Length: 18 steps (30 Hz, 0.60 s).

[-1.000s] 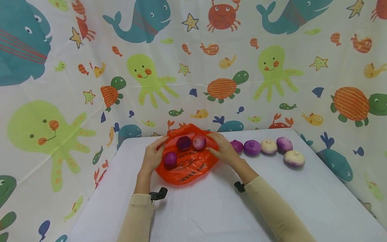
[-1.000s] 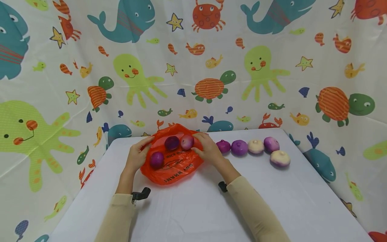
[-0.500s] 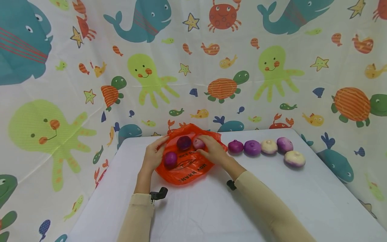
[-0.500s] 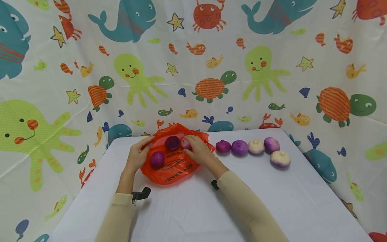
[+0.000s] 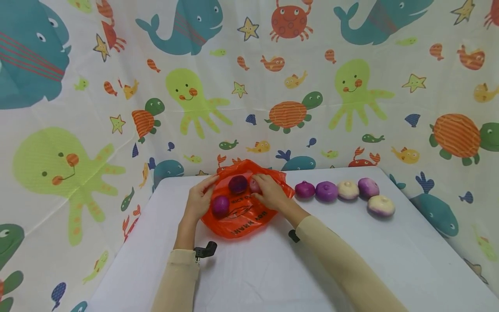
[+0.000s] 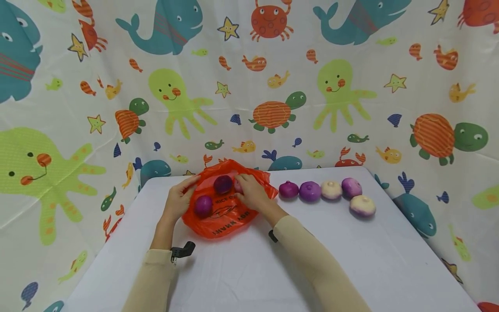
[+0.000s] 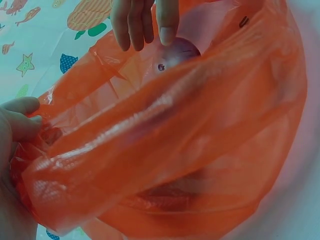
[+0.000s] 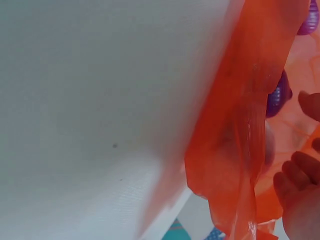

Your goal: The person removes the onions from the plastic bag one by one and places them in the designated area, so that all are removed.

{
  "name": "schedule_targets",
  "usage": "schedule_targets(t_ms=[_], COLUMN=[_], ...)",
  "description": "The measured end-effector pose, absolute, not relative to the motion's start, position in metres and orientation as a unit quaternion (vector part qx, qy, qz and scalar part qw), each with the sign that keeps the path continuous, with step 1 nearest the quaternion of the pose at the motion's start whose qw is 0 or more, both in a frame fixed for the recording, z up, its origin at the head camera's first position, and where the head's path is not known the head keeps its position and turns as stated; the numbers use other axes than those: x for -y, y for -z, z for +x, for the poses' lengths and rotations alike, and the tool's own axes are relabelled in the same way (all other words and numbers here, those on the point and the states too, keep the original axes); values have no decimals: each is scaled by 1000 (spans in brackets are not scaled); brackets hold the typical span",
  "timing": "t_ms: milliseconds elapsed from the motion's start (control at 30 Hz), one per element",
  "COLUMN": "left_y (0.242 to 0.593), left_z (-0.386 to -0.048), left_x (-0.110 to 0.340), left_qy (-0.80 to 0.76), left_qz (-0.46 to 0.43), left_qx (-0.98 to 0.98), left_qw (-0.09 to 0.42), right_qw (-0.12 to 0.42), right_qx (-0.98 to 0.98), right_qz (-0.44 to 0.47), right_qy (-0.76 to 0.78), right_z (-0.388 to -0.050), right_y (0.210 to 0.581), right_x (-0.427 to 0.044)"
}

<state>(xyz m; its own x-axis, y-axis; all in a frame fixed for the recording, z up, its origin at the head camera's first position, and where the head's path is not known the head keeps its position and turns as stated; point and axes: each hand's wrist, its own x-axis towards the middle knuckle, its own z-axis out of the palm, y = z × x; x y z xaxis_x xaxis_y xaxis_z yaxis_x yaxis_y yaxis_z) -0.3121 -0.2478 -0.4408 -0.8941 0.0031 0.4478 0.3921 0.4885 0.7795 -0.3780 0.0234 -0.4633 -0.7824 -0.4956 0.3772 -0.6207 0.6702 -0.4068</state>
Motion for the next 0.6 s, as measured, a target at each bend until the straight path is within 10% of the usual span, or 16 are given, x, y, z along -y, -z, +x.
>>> schedule_targets(t_ms=[600], left_y=[440], left_z=[-312], left_x=[247], left_qy=[492], left_qz=[-117], left_qx=[840], left_qw=[196], right_qw=[66], right_qx=[935], right_qz=[269], right_qy=[-223], right_z=[-388], right_y=[460], right_x=[-15])
